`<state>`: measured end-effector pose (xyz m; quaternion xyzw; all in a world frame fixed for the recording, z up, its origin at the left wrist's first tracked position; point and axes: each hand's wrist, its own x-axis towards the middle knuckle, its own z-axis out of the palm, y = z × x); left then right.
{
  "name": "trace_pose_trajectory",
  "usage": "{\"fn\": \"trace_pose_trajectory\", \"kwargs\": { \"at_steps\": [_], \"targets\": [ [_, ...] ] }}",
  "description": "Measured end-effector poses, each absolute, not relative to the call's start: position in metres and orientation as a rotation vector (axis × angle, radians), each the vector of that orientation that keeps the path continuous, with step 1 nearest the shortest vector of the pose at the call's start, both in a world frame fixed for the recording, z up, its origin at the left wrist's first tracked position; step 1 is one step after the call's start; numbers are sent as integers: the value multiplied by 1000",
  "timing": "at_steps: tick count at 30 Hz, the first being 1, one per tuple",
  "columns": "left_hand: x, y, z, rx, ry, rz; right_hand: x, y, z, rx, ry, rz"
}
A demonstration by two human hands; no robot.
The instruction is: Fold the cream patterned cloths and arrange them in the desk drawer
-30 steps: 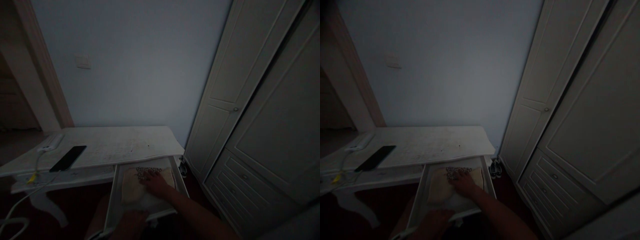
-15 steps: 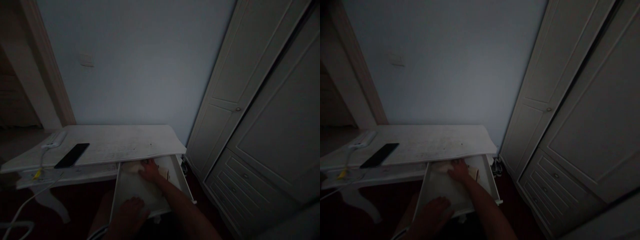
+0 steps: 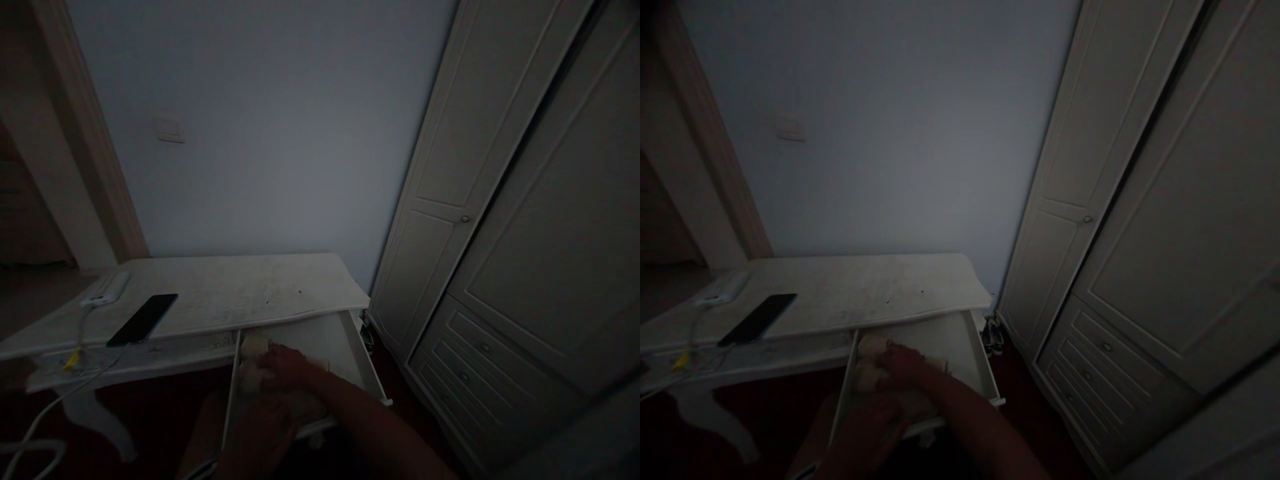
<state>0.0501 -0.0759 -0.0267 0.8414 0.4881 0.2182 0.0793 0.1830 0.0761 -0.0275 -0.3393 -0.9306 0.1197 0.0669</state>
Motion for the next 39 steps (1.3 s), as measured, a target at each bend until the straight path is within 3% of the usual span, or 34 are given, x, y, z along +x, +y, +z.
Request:
{"fn": "trace_pose_trajectory", "kwargs": {
  "at_steps": [11, 19, 26, 34, 39],
  "targets": [
    [40, -70, -40, 2532, 1427, 488, 124, 99, -7, -1443, -2496, 126],
    [46, -72, -20, 2427, 1449, 430, 134, 82, -7, -1311, -2567, 122],
    [43, -68, -35, 2422, 1463, 476, 124, 86, -20, -1262, -2619, 70],
    [31, -58, -64, 2480, 1467, 445, 201, 108, -17, -1459, -2503, 58],
    [35, -62, -58, 2422, 1501, 500, 267, 110, -13, -1685, -2333, -8]
  ]
}}
